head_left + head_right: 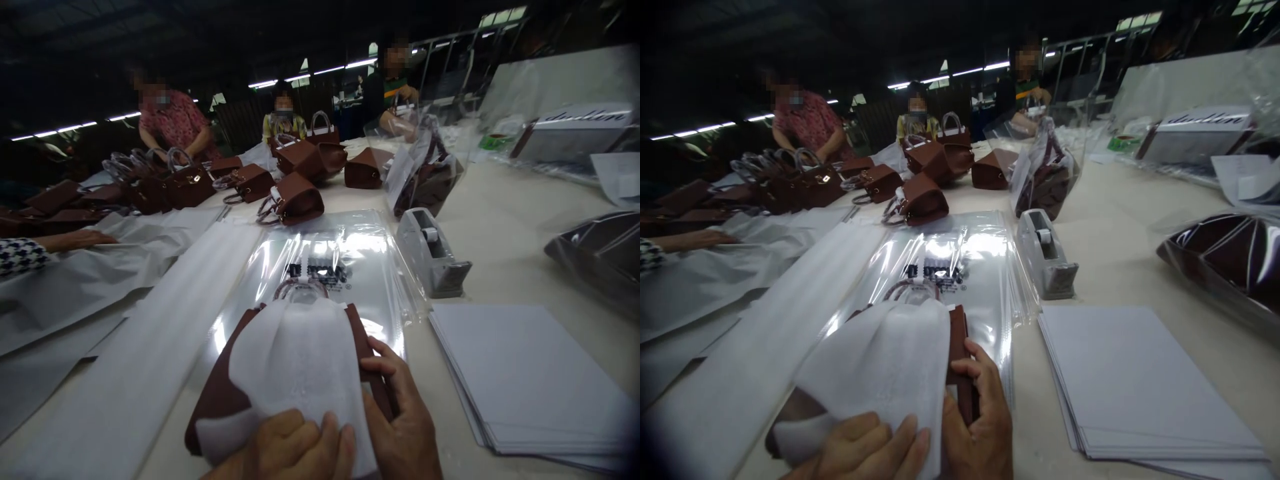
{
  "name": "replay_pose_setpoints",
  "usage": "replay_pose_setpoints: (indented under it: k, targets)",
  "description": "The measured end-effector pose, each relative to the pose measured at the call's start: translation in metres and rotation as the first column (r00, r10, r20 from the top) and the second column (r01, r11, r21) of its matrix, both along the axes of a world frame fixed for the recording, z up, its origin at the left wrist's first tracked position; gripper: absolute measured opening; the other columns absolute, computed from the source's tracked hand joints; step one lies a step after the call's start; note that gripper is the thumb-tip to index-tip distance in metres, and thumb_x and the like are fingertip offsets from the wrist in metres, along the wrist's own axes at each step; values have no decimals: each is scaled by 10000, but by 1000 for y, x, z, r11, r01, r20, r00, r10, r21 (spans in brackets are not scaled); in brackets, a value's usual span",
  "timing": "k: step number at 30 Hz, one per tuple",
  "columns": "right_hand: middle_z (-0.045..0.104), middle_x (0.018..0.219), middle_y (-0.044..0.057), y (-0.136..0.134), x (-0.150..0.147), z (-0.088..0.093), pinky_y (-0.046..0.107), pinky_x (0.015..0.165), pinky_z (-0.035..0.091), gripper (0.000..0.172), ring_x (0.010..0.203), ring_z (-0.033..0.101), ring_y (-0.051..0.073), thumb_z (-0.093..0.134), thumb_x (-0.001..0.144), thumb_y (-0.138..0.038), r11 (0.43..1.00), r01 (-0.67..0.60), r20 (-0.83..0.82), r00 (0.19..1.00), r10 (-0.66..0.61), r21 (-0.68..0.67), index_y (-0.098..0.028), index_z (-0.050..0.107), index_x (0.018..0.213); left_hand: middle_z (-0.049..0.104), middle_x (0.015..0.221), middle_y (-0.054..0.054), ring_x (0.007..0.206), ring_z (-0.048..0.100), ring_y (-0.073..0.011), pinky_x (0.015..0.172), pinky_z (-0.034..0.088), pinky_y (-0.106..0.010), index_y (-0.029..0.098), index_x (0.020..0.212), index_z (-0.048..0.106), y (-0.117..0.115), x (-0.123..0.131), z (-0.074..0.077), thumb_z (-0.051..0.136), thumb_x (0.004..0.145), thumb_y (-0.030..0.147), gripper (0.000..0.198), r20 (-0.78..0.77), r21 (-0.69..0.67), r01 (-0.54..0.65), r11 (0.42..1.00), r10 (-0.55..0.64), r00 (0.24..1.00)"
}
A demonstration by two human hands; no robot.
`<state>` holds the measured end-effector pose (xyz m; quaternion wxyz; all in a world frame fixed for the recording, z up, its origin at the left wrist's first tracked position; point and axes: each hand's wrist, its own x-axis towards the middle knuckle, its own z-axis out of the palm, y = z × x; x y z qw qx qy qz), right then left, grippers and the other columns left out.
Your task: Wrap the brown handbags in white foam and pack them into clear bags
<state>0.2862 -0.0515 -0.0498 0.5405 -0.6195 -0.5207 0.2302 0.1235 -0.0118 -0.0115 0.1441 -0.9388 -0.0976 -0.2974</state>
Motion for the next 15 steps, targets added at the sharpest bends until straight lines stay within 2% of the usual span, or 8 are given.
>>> replay_pose_setpoints:
  k: [2,6,8,9,11,12,14,15]
  targets:
    - [454,1274,86,1,-2,2,341,879,469,203,1130,488,233,528,800,-280,1000,24,-34,999,-24,-21,-207,532,989,670,763,-31,493,517,-92,342,351,-223,138,894,643,-1,-1,11,448,833,69,216,-51,1,37,999,-37,998]
    - [485,1245,93,-3,-3,8,380,886,472,254,1108,507,229,464,861,-317,997,55,-132,989,-62,-58,-210,503,1088,665,825,-65,588,552,-119,448,421,-252,103,941,646,-5,-1,24,422,847,84,243,-119,-31,7,999,-11,993]
    - [503,1230,94,-11,4,13,387,882,474,266,1102,513,221,426,891,-296,994,106,-67,992,-104,19,-217,485,1138,655,817,-73,566,533,-114,442,406,-250,89,946,645,-5,-2,22,411,850,98,254,-74,-11,43,999,-44,996]
    - [504,1233,98,-15,10,16,392,885,471,278,1116,502,228,444,887,-297,989,84,31,996,-88,121,-214,485,1150,652,818,-77,552,522,-112,431,392,-249,84,950,645,-6,-2,20,399,852,103,265,-46,-3,56,998,-56,997]
    - [512,1238,101,-24,22,23,406,925,446,338,1157,465,250,550,835,-316,922,-147,356,935,12,357,-194,512,1148,652,861,-84,567,524,-121,436,390,-260,90,959,643,-7,-3,15,376,858,110,286,-31,-30,49,998,-50,998]
    - [539,1215,96,-26,28,27,414,957,424,364,1163,460,254,600,803,-302,852,-323,536,842,60,412,-174,534,1137,653,882,-82,582,529,-128,448,398,-266,103,942,647,-7,-4,14,367,861,111,292,-27,-52,49,997,-50,998]
    - [617,1104,83,-28,36,32,424,1002,390,315,1122,502,241,614,787,-217,719,-585,773,625,106,374,-124,582,1086,655,910,-78,602,535,-134,474,414,-275,113,918,651,-9,-5,13,356,864,100,300,-19,-76,43,996,-45,999]
    - [643,1049,78,-27,39,33,431,1011,381,252,1095,525,228,580,802,-160,688,-631,813,573,103,357,-106,599,1048,656,914,-80,602,534,-133,485,419,-276,110,922,650,-9,-6,14,355,865,92,301,-9,-72,35,997,-36,999]
